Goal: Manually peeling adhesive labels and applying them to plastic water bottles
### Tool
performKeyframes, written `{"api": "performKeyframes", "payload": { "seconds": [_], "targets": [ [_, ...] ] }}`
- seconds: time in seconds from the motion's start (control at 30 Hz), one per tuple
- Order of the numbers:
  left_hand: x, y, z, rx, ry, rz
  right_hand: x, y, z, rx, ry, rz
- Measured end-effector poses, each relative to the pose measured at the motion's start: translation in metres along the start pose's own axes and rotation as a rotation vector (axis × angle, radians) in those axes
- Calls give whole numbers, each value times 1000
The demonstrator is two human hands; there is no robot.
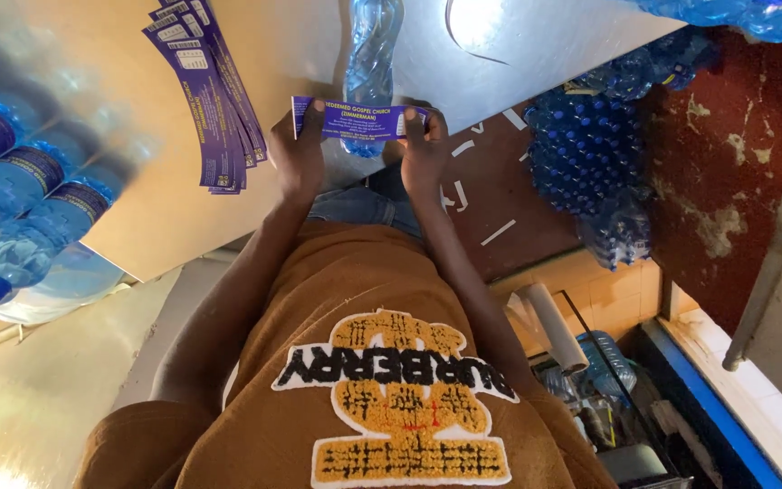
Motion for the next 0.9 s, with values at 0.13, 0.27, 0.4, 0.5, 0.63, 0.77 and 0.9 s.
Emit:
{"api": "performKeyframes", "payload": {
  "seconds": [0.13,0.27,0.4,0.5,0.63,0.77,0.9],
  "targets": [
    [-1,-3,-14,49,-73,52,2,7,-5,2,-50,0],
    [-4,0,-25,330,-177,81,6,21,-13,93,-139,-24],
    [-20,1,-53,415,-208,14,7,33,-19,98,-167,-49],
    [-22,-1,-67,506,-291,22,4,38,-13,5,-119,-64],
    [-24,0,-95,622,-421,-49,3,58,-5,-222,96,-200],
    [-15,8,-72,827,-258,-234,3,82,-2,-400,89,-290],
    [-10,10,-56,861,-176,-265,13,107,-28,-355,65,-396]
  ]
}}
Point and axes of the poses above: each hand's wrist, its own x-axis away from the middle knuckle, its own y-axis out of the palm, z = x × y, the point moved 9 cm from there along -x, towards the middle knuckle, and after that the axes turned 7 degrees about x, right-handed, at the moved point
